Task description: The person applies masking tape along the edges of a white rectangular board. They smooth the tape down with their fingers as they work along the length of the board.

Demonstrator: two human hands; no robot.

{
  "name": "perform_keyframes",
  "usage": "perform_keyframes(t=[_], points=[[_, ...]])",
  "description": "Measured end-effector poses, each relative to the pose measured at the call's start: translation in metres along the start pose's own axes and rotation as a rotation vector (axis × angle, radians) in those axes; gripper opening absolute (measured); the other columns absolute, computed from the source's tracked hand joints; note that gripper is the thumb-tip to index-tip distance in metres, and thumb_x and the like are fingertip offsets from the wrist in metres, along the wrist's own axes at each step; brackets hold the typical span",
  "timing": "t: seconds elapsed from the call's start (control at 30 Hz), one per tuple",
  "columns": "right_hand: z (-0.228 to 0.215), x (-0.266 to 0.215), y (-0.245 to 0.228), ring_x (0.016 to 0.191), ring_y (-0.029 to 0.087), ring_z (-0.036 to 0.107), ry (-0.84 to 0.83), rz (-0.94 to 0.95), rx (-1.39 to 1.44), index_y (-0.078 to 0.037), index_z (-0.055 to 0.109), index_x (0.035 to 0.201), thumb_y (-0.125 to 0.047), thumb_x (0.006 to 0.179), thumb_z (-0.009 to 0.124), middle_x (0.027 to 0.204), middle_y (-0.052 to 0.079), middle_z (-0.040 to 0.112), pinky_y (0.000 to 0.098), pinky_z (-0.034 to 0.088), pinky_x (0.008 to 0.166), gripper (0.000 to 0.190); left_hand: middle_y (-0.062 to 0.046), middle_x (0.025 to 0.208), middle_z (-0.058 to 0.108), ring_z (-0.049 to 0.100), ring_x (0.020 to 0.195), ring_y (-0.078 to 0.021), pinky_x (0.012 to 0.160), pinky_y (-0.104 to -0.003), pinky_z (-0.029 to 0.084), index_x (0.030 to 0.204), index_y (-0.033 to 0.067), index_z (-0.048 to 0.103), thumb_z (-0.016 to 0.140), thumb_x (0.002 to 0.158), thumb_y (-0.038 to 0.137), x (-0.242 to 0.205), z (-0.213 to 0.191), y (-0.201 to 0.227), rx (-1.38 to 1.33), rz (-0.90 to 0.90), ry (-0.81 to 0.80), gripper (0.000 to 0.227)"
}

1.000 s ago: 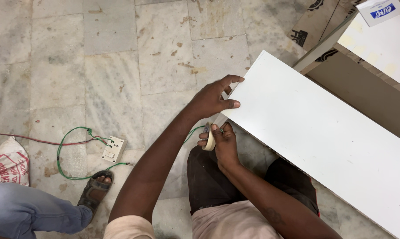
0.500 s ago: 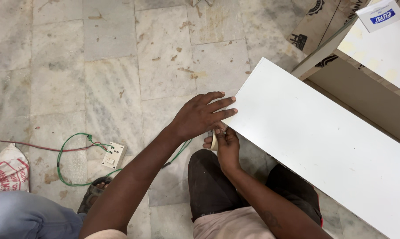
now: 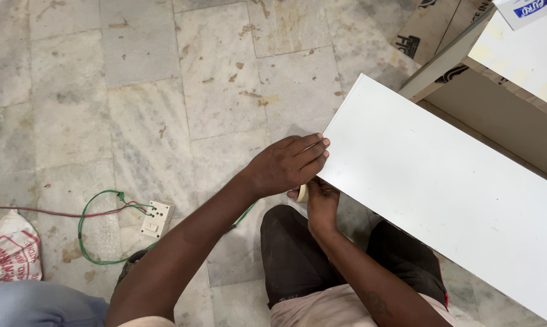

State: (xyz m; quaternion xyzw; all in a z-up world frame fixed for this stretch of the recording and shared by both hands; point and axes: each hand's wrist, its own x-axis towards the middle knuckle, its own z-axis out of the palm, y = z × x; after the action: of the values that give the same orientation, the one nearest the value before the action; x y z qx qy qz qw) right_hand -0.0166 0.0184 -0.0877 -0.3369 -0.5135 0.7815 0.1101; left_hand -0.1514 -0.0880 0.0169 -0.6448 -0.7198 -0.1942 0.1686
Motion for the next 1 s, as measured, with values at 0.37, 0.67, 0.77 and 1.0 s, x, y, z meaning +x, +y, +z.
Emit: perform_keyframes(t=[0.37,0.67,0.77,1.0], points=[[0.004,-0.008,-0.046,0.103,0.019,0.070,-0.062,0.422,0.361,-0.001,0.056,0.127,-0.014,0.102,0.043,0.122,0.011,0.065,0.0390,0.057,0.094,0.030,-0.010,0.131,0.068,0.059,0.131,-0.0230,0.091,-0.036,0.054,0.111,0.0075,0.067,0.066,0.102,0.020,-0.003,0.011,0.001,0.097,0.052,0.152,0.015],[-0.023,-0.007,0.027,0.079,0.018,0.067,-0.296,0.761,0.302,-0.005,0.061,0.112,-0.030,0.112,0.048,0.103,0.012,0.072,0.0343,0.059,0.074,0.029,-0.013,0.131,0.067,0.060,0.130,-0.0245,0.092,-0.038,0.056,0.111,0.0065,0.066,0.066,0.104,0.016,-0.001,0.015,0.000,0.149,0.084,0.190,0.012],[-0.030,-0.028,0.046,0.075,0.016,0.070,-0.263,0.911,-0.032,-0.006,0.065,0.108,-0.033,0.107,0.050,0.098,0.008,0.075,0.0358,0.058,0.072,0.031,-0.013,0.128,0.069,0.063,0.127,-0.0255,0.085,-0.036,0.056,0.108,0.0068,0.066,0.067,0.102,0.015,0.001,0.010,0.000,0.181,0.095,0.159,0.010],[-0.032,-0.051,0.032,0.080,0.015,0.072,-0.362,0.953,-0.238,-0.007,0.066,0.106,-0.037,0.106,0.051,0.102,0.009,0.076,0.0362,0.060,0.074,0.034,-0.011,0.119,0.071,0.067,0.119,-0.0249,0.082,-0.036,0.056,0.099,0.0088,0.063,0.068,0.102,0.015,0.004,0.012,0.007,0.243,0.056,0.201,0.009]])
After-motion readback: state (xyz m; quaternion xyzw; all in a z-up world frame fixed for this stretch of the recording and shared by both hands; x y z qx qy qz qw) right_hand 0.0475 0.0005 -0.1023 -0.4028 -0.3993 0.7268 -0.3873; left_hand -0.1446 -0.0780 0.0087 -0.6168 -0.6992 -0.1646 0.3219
